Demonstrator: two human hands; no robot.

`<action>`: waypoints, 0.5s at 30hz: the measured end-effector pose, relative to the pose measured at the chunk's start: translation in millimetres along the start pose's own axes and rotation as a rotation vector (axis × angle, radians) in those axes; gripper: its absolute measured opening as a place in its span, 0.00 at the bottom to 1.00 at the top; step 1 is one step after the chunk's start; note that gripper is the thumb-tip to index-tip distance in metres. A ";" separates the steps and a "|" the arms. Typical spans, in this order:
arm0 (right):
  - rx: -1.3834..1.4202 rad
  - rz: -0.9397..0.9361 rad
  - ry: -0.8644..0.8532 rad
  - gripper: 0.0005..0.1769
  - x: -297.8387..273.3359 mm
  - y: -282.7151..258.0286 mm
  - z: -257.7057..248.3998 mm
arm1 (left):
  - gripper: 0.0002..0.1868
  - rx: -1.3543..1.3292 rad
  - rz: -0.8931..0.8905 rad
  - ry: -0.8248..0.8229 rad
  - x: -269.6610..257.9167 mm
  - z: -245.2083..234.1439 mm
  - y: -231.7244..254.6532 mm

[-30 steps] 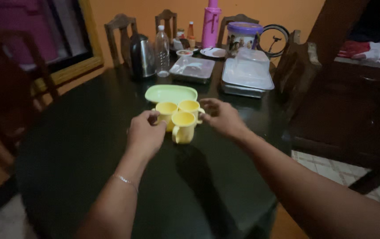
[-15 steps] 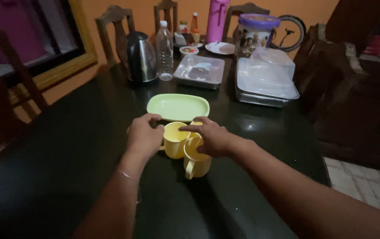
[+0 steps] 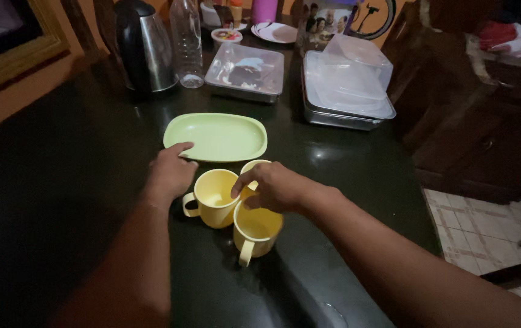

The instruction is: The person clears a dining table by stacking plates, saucers, and cutlery, then carries them to a kitchen counter. They place the items into a blue dish rack and drawer, then return to collect mugs and a tray, placing them in the same storage unit.

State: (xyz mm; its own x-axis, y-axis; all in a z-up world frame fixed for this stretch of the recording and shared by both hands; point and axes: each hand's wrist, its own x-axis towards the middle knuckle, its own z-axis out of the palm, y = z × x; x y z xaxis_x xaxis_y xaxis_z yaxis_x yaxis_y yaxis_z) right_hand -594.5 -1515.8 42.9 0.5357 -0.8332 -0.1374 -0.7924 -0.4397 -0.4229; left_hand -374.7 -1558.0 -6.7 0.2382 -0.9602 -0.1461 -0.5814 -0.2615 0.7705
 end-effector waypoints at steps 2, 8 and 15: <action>0.005 -0.032 -0.002 0.19 5.3 -1.5 -1.7 | 0.33 0.033 0.013 -0.028 8.0 6.2 1.2; -0.002 -0.074 0.007 0.17 9.4 1.2 -3.2 | 0.36 0.130 0.055 -0.111 35.6 19.4 -9.3; -0.035 -0.087 0.034 0.18 10.5 10.5 -3.5 | 0.14 0.072 0.057 0.075 39.7 30.9 -13.0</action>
State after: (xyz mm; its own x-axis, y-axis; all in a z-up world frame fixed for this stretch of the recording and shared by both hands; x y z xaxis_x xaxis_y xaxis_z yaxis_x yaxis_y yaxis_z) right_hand -598.2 -1530.3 40.2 0.5931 -0.8020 -0.0712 -0.7534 -0.5216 -0.4003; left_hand -381.7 -1595.7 -41.7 0.2590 -0.9643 -0.0545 -0.6492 -0.2156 0.7294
